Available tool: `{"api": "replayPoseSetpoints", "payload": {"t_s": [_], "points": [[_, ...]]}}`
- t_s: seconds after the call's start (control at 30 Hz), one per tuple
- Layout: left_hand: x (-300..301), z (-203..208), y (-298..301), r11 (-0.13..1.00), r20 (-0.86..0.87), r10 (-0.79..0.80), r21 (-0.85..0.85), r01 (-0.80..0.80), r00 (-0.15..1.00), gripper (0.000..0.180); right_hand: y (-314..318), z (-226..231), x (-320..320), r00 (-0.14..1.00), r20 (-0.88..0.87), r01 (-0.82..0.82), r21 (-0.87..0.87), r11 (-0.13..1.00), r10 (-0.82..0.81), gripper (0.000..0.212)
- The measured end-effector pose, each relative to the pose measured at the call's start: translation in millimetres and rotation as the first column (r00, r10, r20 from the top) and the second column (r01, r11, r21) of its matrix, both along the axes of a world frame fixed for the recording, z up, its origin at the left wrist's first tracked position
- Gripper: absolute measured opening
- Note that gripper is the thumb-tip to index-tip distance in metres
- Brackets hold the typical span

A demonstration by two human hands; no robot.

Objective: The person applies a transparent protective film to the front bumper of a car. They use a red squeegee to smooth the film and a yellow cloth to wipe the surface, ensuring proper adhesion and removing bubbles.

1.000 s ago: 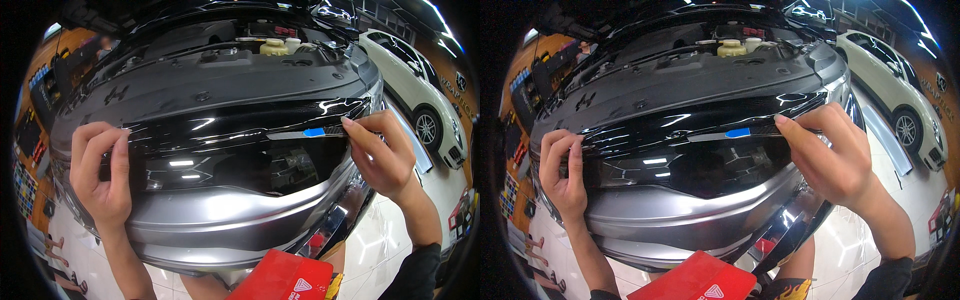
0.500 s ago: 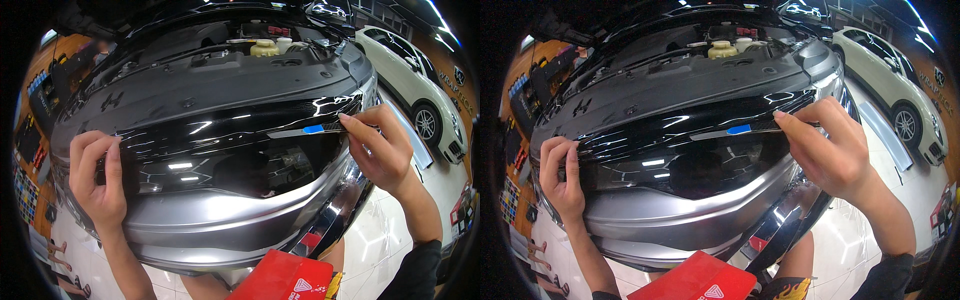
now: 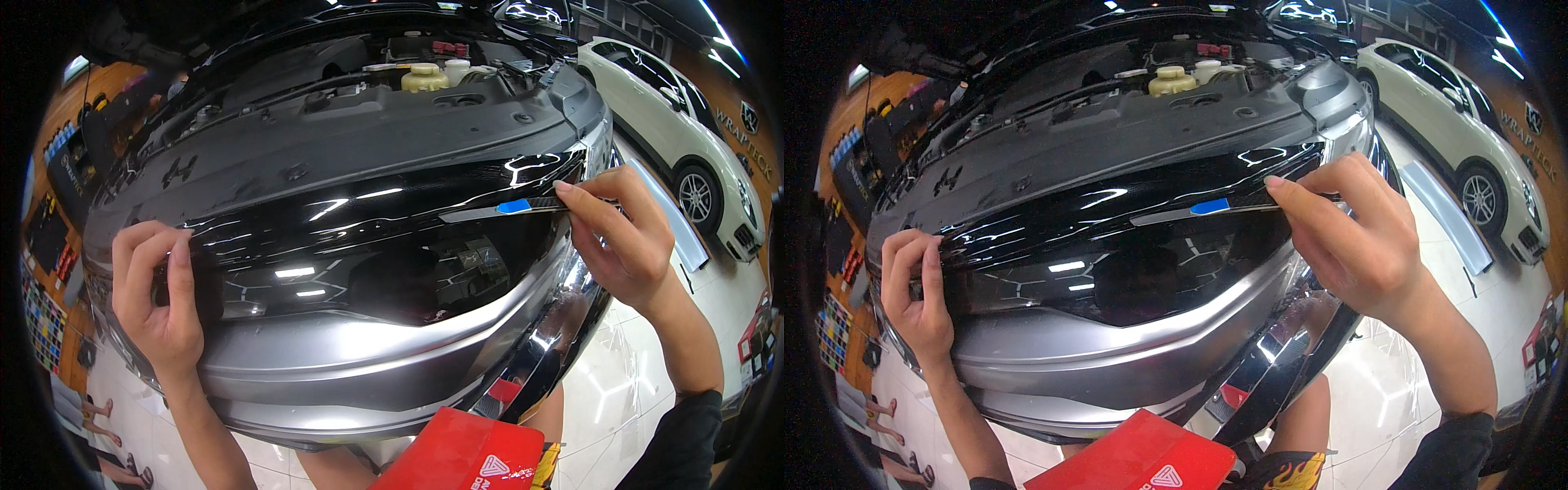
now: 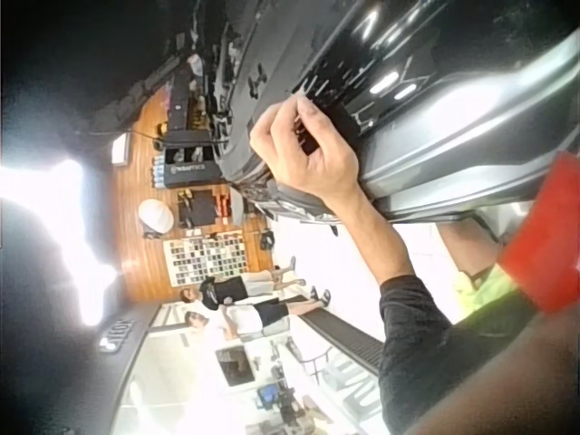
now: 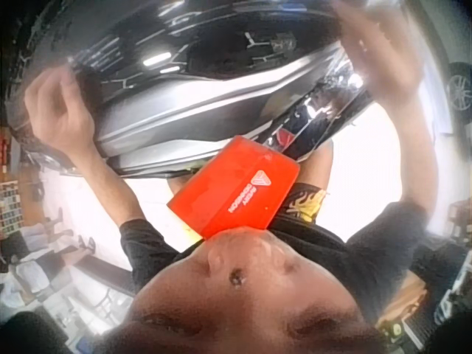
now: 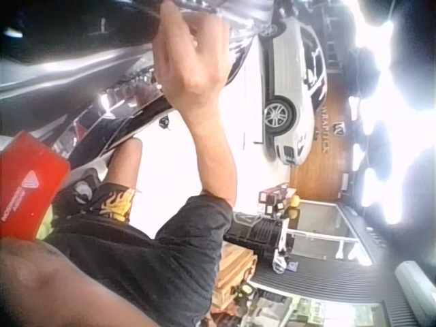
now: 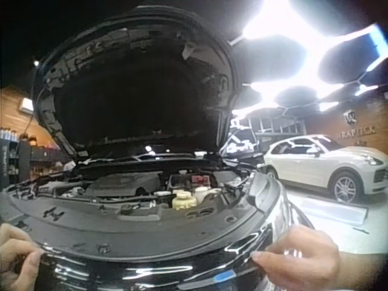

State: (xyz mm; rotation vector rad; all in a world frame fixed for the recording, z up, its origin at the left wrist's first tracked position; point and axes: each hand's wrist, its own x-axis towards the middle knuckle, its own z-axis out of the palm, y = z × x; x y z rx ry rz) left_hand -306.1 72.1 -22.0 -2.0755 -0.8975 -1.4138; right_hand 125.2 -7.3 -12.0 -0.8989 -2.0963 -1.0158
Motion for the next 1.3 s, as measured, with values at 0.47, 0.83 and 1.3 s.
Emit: {"api": "replayPoseSetpoints", "payload": {"t_s": [0.47,0.83,1.3], "points": [[0.3,-2.2,0.7,1.000,0.023,0.002,-0.018,-0.002,1.000,0.007,-3.0,-2.5,14.0,0.999,-0.030,0.026,0.022,0.999,-0.025,0.043],[-0.4,-2.7,1.1,0.999,0.006,0.032,-0.022,-0.032,0.999,0.008,0.0,-5.8,29.3,0.999,-0.039,0.021,0.023,1.000,-0.020,0.045],[-7.4,-4.7,0.8,0.996,-0.008,0.067,-0.059,-0.067,0.998,0.009,5.5,0.2,59.3,1.000,0.011,0.001,0.024,1.000,-0.001,0.051]]}}
